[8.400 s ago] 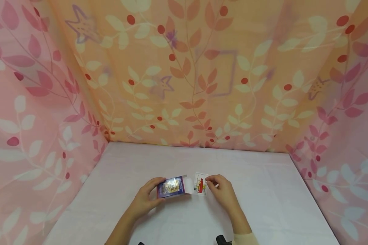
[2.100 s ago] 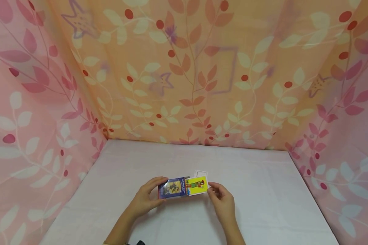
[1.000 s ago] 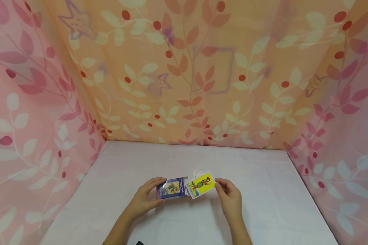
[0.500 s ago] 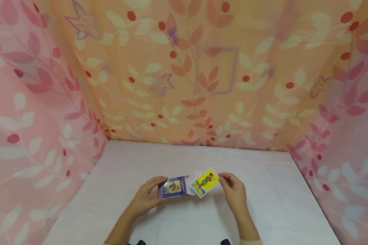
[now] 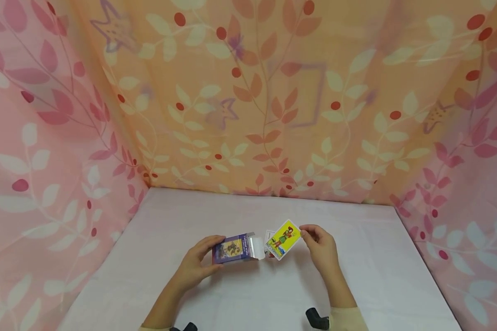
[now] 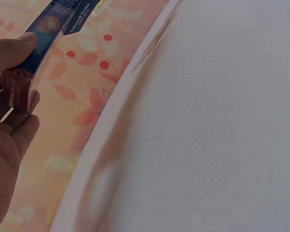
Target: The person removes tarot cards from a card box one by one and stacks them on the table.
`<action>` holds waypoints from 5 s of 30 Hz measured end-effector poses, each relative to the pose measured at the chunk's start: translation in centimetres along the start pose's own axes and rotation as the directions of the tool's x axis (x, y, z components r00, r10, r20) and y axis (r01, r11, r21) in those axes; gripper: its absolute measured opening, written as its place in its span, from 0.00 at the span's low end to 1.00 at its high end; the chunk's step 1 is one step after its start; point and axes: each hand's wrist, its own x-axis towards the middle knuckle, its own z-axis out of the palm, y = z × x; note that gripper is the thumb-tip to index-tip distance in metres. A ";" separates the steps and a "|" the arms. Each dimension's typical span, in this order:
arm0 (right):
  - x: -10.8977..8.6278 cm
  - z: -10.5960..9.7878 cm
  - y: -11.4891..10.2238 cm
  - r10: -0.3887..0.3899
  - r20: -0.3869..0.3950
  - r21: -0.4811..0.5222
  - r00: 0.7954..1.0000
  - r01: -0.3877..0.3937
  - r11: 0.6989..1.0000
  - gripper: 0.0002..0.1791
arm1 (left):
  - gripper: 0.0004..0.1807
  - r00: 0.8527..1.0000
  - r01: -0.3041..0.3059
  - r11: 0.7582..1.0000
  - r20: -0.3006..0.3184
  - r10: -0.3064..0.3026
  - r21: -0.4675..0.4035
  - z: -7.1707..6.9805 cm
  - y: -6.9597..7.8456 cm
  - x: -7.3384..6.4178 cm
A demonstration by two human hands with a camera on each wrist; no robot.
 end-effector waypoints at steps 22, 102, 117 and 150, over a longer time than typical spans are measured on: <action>5.4 2.9 3.3 -0.012 0.272 -0.131 0.962 0.049 0.990 0.10 | 0.41 0.999 -0.051 0.999 0.012 0.051 0.007 0.1 -0.5 0.0; 8.3 5.8 4.2 -0.011 0.333 -0.391 0.943 0.149 0.908 0.04 | 0.40 1.000 0.004 0.999 0.026 -0.006 0.052 0.1 -0.1 -0.1; 8.1 6.1 4.2 -0.024 0.310 -0.404 0.950 0.155 0.901 0.03 | 0.41 1.000 -0.015 0.998 0.024 0.014 0.066 0.2 -0.2 -0.1; -3.0 4.3 -1.5 -0.113 0.181 -0.119 0.977 0.135 0.984 0.07 | 0.42 0.999 -0.029 0.997 0.017 0.027 0.068 0.4 -0.1 -0.1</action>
